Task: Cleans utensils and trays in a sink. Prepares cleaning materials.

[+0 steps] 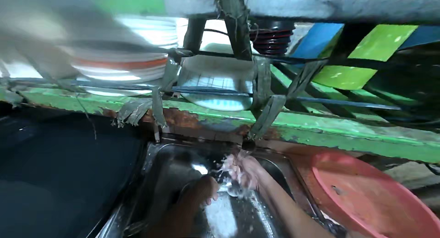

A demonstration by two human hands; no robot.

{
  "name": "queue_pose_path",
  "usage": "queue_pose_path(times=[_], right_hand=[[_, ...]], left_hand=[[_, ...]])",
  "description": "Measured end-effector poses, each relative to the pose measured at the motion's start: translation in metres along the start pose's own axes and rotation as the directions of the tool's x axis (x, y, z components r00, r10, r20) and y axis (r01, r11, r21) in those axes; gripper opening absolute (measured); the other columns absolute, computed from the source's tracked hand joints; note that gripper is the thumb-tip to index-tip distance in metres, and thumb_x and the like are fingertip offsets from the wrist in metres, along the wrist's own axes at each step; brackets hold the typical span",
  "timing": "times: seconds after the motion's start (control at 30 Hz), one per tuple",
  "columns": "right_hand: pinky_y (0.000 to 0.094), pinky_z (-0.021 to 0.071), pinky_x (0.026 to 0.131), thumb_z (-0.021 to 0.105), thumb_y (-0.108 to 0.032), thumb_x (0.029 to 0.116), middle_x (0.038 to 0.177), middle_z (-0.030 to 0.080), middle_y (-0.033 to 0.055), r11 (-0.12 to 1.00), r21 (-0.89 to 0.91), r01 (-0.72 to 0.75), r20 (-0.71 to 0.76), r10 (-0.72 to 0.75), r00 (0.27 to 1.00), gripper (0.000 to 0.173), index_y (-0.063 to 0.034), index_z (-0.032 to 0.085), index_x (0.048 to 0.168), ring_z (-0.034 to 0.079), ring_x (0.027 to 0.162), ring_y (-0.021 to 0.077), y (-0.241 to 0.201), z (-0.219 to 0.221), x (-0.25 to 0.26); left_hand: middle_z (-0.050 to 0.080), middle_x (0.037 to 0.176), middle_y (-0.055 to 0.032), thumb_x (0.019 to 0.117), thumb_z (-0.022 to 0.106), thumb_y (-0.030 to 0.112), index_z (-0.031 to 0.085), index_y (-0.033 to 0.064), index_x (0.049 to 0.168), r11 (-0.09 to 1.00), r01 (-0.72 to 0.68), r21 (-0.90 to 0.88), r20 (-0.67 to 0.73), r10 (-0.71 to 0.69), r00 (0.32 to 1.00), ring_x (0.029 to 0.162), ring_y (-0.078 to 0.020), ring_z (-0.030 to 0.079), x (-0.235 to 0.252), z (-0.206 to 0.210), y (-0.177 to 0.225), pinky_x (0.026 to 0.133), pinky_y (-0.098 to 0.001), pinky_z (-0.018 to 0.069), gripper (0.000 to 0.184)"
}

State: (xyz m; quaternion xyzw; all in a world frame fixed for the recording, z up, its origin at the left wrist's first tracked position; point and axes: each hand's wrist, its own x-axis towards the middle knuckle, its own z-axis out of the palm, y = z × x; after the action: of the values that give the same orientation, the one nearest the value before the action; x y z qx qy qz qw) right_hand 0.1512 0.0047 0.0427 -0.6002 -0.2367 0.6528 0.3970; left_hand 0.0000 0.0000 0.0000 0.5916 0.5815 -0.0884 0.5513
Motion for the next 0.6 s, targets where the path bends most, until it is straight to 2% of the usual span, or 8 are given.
queue_pose_path(times=[0.03, 0.1, 0.17, 0.27, 0.4, 0.47, 0.53, 0.6], right_hand=[[0.0268, 0.0538, 0.053, 0.032, -0.025, 0.1140, 0.074, 0.063, 0.0057, 0.987, -0.161, -0.006, 0.022, 0.010, 1.000, 0.036, -0.0015, 0.057, 0.106, 0.062, 0.057, 0.0134, -0.002, -0.001, 0.003], [0.0322, 0.0581, 0.077, 0.038, -0.014, 0.1120, 0.102, 0.066, 0.0097, 0.875, -0.482, -0.031, 0.125, 0.104, 0.987, 0.028, -0.0010, 0.053, 0.133, 0.069, 0.084, 0.0169, -0.010, -0.004, 0.008], [0.0336, 0.0582, 0.084, 0.042, -0.004, 0.1085, 0.114, 0.066, 0.0109, 0.799, -0.600, -0.028, 0.180, 0.169, 0.969, 0.031, -0.0014, 0.049, 0.139, 0.070, 0.094, 0.0173, -0.015, -0.002, 0.004], [0.0313, 0.0591, 0.079, 0.041, -0.010, 0.1108, 0.106, 0.068, 0.0121, 0.872, -0.489, 0.025, 0.062, 0.006, 0.998, 0.029, 0.0024, 0.054, 0.133, 0.071, 0.085, 0.0165, -0.013, 0.001, 0.002], [0.0283, 0.0571, 0.065, 0.042, -0.010, 0.1107, 0.093, 0.067, 0.0126, 0.971, -0.185, 0.153, -0.149, -0.182, 0.972, 0.026, 0.0079, 0.055, 0.123, 0.068, 0.072, 0.0151, -0.002, 0.002, 0.010], [0.0237, 0.0507, 0.055, 0.040, -0.010, 0.1109, 0.085, 0.063, 0.0065, 0.976, -0.164, 0.145, -0.116, -0.165, 0.980, 0.022, 0.0035, 0.056, 0.118, 0.059, 0.060, 0.0099, 0.000, 0.000, 0.009], [0.0181, 0.0370, 0.040, 0.036, -0.017, 0.1125, 0.060, 0.048, -0.0015, 0.993, -0.072, 0.097, -0.092, -0.103, 0.990, 0.028, -0.0036, 0.053, 0.094, 0.040, 0.041, 0.0043, -0.001, 0.001, 0.004], [0.0168, 0.0326, 0.035, 0.036, -0.027, 0.1126, 0.051, 0.041, -0.0046, 1.000, 0.021, 0.010, 0.018, -0.011, 1.000, 0.037, -0.0101, 0.050, 0.082, 0.035, 0.036, 0.0030, -0.006, 0.000, 0.000]], left_hand=[[0.066, 0.103, -0.0107, 0.1102, 0.042, 0.036, 0.053, 0.0055, 0.136, 1.000, 0.013, -0.015, -0.017, -0.013, 1.000, 0.070, -0.0154, 0.058, 0.000, -0.001, -0.003, 0.067, -0.0327, 0.0496, 0.041], [0.067, 0.104, -0.0099, 0.1099, 0.041, 0.035, 0.055, 0.0044, 0.132, 0.999, 0.033, -0.038, -0.044, -0.035, 0.998, 0.072, -0.0149, 0.060, 0.002, -0.004, -0.004, 0.068, -0.0326, 0.0505, 0.041], [0.065, 0.106, -0.0127, 0.1104, 0.040, 0.032, 0.057, 0.0026, 0.132, 0.999, -0.014, -0.032, -0.045, 0.013, 0.999, 0.079, -0.0183, 0.061, 0.002, -0.008, -0.004, 0.073, -0.0358, 0.0519, 0.040], [0.066, 0.113, -0.0164, 0.1099, 0.043, 0.025, 0.053, 0.0017, 0.137, 0.999, -0.048, 0.003, -0.045, 0.048, 0.998, 0.085, -0.0216, 0.066, 0.000, -0.009, 0.006, 0.078, -0.0383, 0.0539, 0.037], [0.067, 0.118, -0.0138, 0.1087, 0.044, 0.019, 0.053, 0.0053, 0.142, 0.998, -0.064, 0.009, -0.049, 0.064, 0.997, 0.081, -0.0184, 0.063, -0.003, -0.005, 0.016, 0.075, -0.0358, 0.0523, 0.037], [0.066, 0.116, -0.0162, 0.1089, 0.044, 0.022, 0.057, 0.0019, 0.136, 0.993, -0.090, 0.072, -0.079, 0.096, 0.992, 0.087, -0.0225, 0.064, -0.004, -0.005, 0.013, 0.081, -0.0398, 0.0523, 0.036], [0.066, 0.122, -0.0228, 0.1091, 0.044, 0.028, 0.061, -0.0028, 0.130, 0.974, -0.116, 0.197, -0.092, 0.137, 0.986, 0.108, -0.0323, 0.066, -0.004, -0.009, 0.006, 0.097, -0.0499, 0.0498, 0.041], [0.065, 0.123, -0.0260, 0.1098, 0.043, 0.029, 0.063, -0.0049, 0.125, 0.935, -0.166, 0.313, -0.071, 0.197, 0.978, 0.115, -0.0372, 0.064, -0.005, -0.012, -0.004, 0.103, -0.0540, 0.0461, 0.042]])
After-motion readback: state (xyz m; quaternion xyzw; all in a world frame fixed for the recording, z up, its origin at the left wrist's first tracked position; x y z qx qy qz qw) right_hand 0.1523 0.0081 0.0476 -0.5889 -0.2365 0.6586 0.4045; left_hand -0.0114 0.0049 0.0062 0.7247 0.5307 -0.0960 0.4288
